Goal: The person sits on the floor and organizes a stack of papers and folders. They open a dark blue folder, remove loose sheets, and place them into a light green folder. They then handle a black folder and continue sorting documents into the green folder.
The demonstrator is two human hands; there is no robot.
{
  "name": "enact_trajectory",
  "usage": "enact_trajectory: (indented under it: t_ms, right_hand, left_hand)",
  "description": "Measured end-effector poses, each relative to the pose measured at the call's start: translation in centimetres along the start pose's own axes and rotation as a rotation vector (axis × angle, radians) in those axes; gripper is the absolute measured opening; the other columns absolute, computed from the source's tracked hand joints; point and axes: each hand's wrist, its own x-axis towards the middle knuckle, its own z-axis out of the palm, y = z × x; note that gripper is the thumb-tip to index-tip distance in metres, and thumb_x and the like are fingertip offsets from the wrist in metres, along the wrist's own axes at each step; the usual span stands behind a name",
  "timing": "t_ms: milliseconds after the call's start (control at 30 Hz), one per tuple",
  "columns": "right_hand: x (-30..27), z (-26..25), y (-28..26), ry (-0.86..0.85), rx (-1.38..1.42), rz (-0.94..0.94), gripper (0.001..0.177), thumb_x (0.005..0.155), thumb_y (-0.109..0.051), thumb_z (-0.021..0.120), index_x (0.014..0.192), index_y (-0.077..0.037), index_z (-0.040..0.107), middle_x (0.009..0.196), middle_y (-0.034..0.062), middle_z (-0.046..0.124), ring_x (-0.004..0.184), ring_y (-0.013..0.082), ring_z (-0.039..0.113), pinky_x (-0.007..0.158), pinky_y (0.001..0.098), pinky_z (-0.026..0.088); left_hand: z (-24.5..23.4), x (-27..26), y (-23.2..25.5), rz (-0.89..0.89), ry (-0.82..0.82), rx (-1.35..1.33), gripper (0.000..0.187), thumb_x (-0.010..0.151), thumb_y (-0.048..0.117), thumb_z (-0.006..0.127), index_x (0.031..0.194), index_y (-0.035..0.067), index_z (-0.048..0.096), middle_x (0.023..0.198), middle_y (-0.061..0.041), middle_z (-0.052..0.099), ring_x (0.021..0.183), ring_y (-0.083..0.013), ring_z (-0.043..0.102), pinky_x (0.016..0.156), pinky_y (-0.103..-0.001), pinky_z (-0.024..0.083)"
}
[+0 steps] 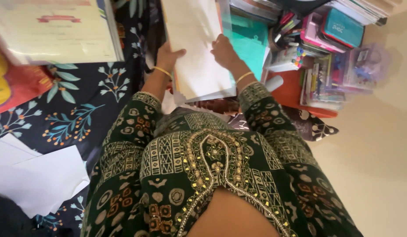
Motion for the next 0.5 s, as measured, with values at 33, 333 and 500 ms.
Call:
enact_trajectory:
  t_ms: [33,333,500]
  right_hand:
    - [0.5,-1.4,0.0,-0.059,-0.178,-0.148,0.021,0.097,-0.021,0.081,0.103,-0.006,0.068,0.113,0.0187,0.058,0.109,0.0385,0.056,0.098,0.0481,0.049]
    - [5.4,-9.2,-13.9,0.218,0.647,0.087,0.074,0.076,-0.012,0.089,0.138,-0.004,0.049,0.123,0.0172,0.064,0.112,0.0308,0.062,0.097,0.0415,0.05]
    - [10.9,-7.8,-22.7,0.088,0.649,-0.167,0.062,0.077,0.008,0.079,0.133,-0.011,0.062,0.113,0.01,0.073,0.098,0.0212,0.071,0.087,0.0324,0.059]
  left_hand:
    - [0.3,-0.7,0.6,0.025,-0.009,-0.047,0.053,0.079,-0.002,0.078,0.13,-0.002,0.064,0.118,-0.012,0.074,0.102,-0.0208,0.071,0.092,-0.032,0.057]
    - [-9.3,-9.2,7.7,0.178,0.157,-0.529,0.057,0.087,0.004,0.076,0.138,-0.001,0.052,0.126,-0.014,0.068,0.115,-0.0283,0.068,0.098,-0.04,0.058]
    - [-17.1,-11.0,2.9,0.16,0.454,-0.31,0.05,0.092,0.009,0.078,0.134,-0.008,0.057,0.117,-0.018,0.065,0.096,-0.0282,0.06,0.083,-0.041,0.047]
